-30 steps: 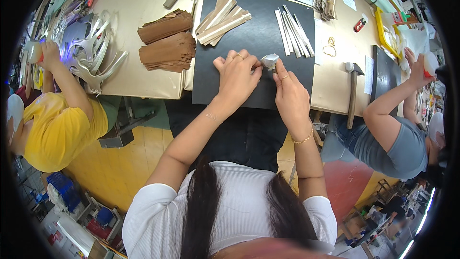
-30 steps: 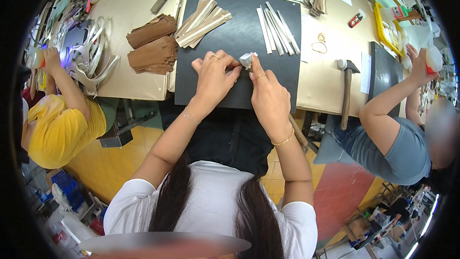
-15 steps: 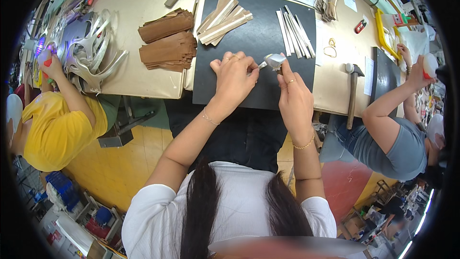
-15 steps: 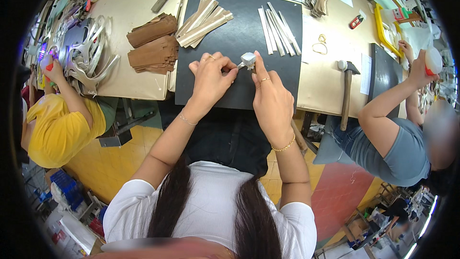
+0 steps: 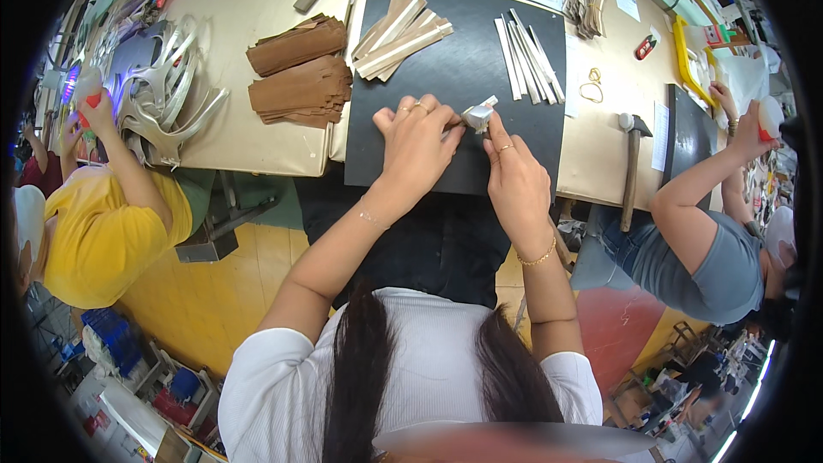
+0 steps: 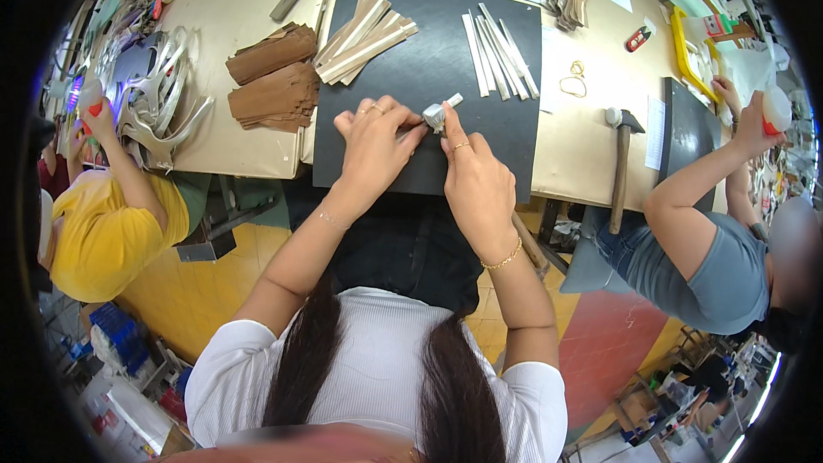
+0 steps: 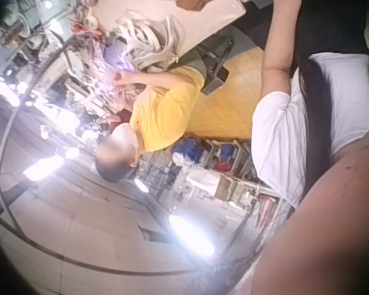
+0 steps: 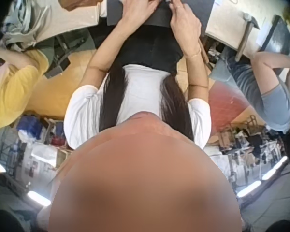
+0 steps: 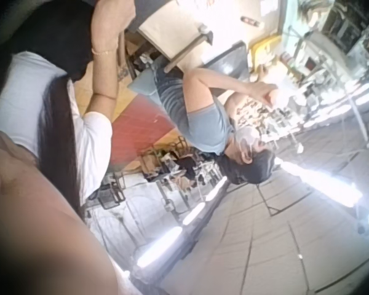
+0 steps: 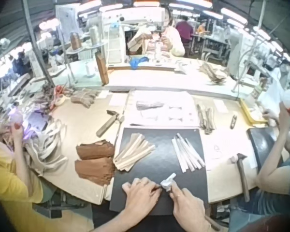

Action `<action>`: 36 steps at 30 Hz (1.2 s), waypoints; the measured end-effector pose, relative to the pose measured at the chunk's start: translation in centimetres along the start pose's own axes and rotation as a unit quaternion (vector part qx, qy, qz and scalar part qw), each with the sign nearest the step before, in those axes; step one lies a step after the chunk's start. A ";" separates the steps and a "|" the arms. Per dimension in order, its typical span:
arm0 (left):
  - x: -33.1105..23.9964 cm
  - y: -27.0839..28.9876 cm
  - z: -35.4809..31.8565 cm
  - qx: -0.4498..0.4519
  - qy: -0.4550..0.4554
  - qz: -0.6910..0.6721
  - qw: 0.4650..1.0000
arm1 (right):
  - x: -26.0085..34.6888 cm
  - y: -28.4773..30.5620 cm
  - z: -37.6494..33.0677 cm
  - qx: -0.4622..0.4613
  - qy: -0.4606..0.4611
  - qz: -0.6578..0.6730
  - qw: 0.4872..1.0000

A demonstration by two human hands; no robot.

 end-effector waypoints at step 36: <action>0.7 -0.2 -0.1 -0.008 -0.002 0.002 1.000 | 0.1 0.7 0.0 -0.066 0.027 0.016 0.997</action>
Point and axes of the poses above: each hand's wrist, its own z-axis towards the middle knuckle, its own y-axis out of the back of the hand, x = y × z, the point moved 4 cm from there along z, towards the middle knuckle, and after that the axes turned 12 degrees about y, right-handed, at the moved point
